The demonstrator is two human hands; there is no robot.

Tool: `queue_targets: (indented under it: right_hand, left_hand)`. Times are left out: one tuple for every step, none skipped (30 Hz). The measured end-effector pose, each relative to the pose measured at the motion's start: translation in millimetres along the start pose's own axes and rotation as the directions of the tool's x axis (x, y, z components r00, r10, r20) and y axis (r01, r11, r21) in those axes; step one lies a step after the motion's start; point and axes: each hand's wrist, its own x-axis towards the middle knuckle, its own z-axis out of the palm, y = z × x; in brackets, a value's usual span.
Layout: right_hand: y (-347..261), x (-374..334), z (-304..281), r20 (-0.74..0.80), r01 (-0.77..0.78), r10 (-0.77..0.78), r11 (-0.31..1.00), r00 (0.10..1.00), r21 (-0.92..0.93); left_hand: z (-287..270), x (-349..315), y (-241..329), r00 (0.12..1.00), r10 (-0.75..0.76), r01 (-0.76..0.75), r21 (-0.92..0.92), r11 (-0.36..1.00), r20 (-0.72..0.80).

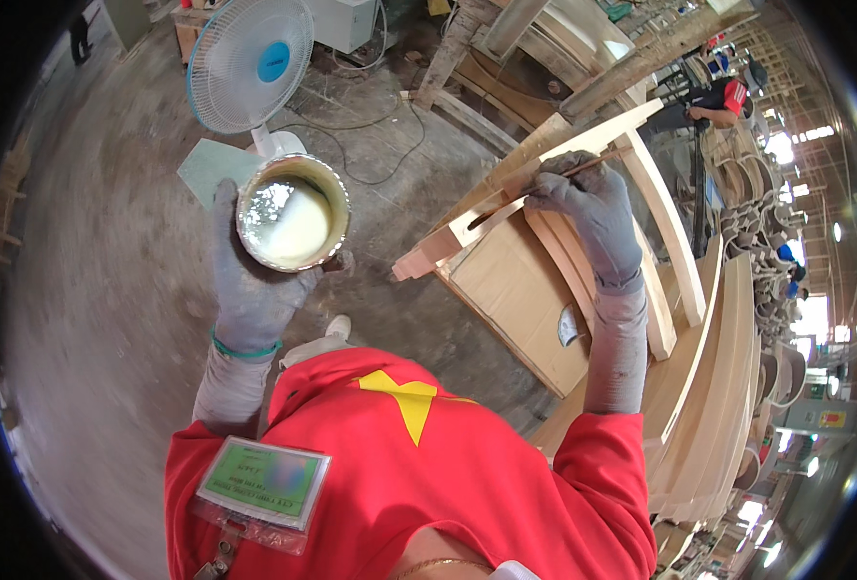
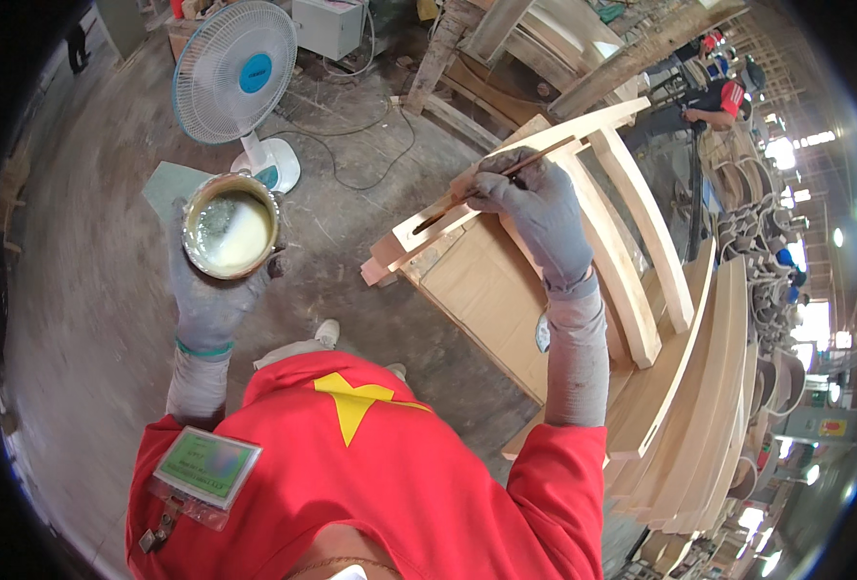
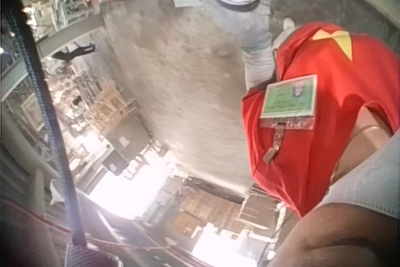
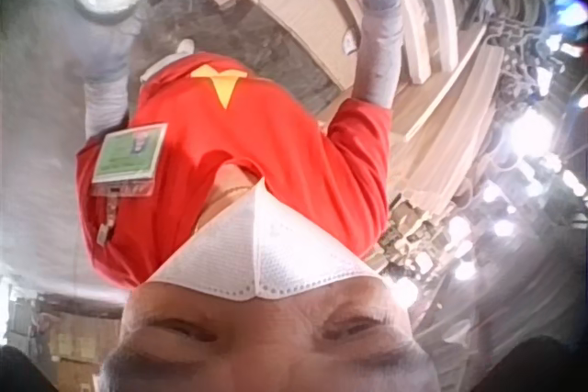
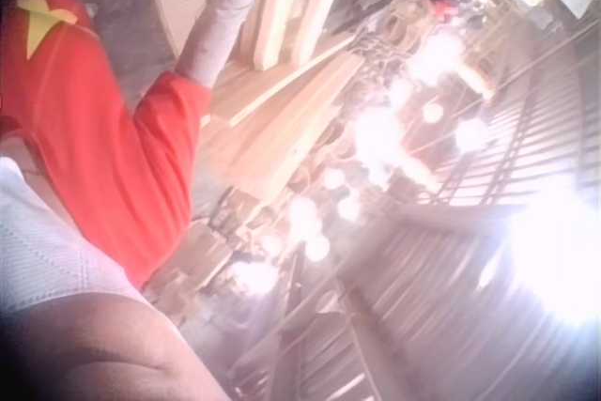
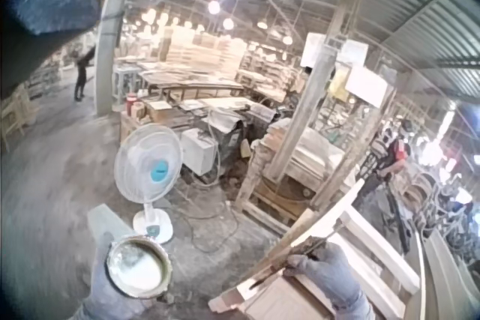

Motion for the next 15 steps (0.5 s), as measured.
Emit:
queue_targets:
  right_hand:
    - [5,-1,-5,-0.021,0.03,-0.03,0.999,0.999,0.027]
    - [8,-3,-10,-0.046,0.061,-0.059,0.997,0.997,0.052]
    - [9,-5,-12,-0.038,0.093,-0.092,0.996,0.995,0.003]
    - [9,-11,-12,-0.084,0.104,-0.105,0.995,0.991,-0.01]
    - [8,-17,-12,-0.133,0.114,-0.116,0.993,0.984,-0.025]
    - [3,-22,-10,-0.175,0.123,-0.129,0.991,0.976,-0.044]
    - [0,-32,-6,-0.257,0.142,-0.146,0.989,0.955,-0.032]
    - [-4,-43,-3,-0.327,0.16,-0.157,0.987,0.932,-0.018]
    - [-9,-54,2,-0.39,0.181,-0.168,0.983,0.905,-0.003]
    - [-13,-65,7,-0.452,0.205,-0.177,0.979,0.874,0.013]
    - [-19,-79,14,-0.547,0.22,-0.198,0.975,0.813,-0.026]
    - [-27,-96,23,-0.614,0.254,-0.228,0.966,0.756,-0.046]
    - [-29,-116,29,-0.644,0.301,-0.263,0.952,0.718,-0.053]
    - [-29,-131,34,-0.672,0.347,-0.297,0.936,0.678,-0.063]
    - [-26,-143,39,-0.628,0.475,-0.428,0.874,0.65,-0.103]
  left_hand:
    - [-3,4,1,0.996,-0.036,0.034,0.014,0.999,0.087]
    - [-3,7,0,0.998,-0.02,0.016,0.065,0.998,0.065]
    - [2,11,-3,0.999,-0.001,-0.004,0.116,0.993,0.041]
    - [4,16,-3,0.998,-0.054,0.052,0.068,0.996,0.024]
    - [6,22,-3,0.994,-0.108,0.108,0.02,0.994,0.011]
    - [8,27,-5,0.997,-0.071,0.069,0.054,0.996,0.043]
    - [12,31,-11,0.996,-0.038,0.031,0.085,0.996,0.08]
    - [17,37,-18,0.994,-0.055,0.046,0.099,0.994,0.09]
    - [22,41,-23,0.993,-0.066,0.054,0.114,0.992,0.098]
    - [28,48,-29,0.989,-0.124,0.115,0.116,0.987,0.077]
    - [34,53,-35,0.982,-0.183,0.175,0.119,0.977,0.055]
    - [40,59,-42,0.969,-0.243,0.237,0.122,0.964,0.036]
    - [42,63,-52,0.959,-0.263,0.24,0.196,0.951,0.105]
    - [41,67,-60,0.926,-0.323,0.281,0.216,0.935,0.194]
    - [44,69,-74,0.875,-0.386,0.357,0.15,0.922,0.292]
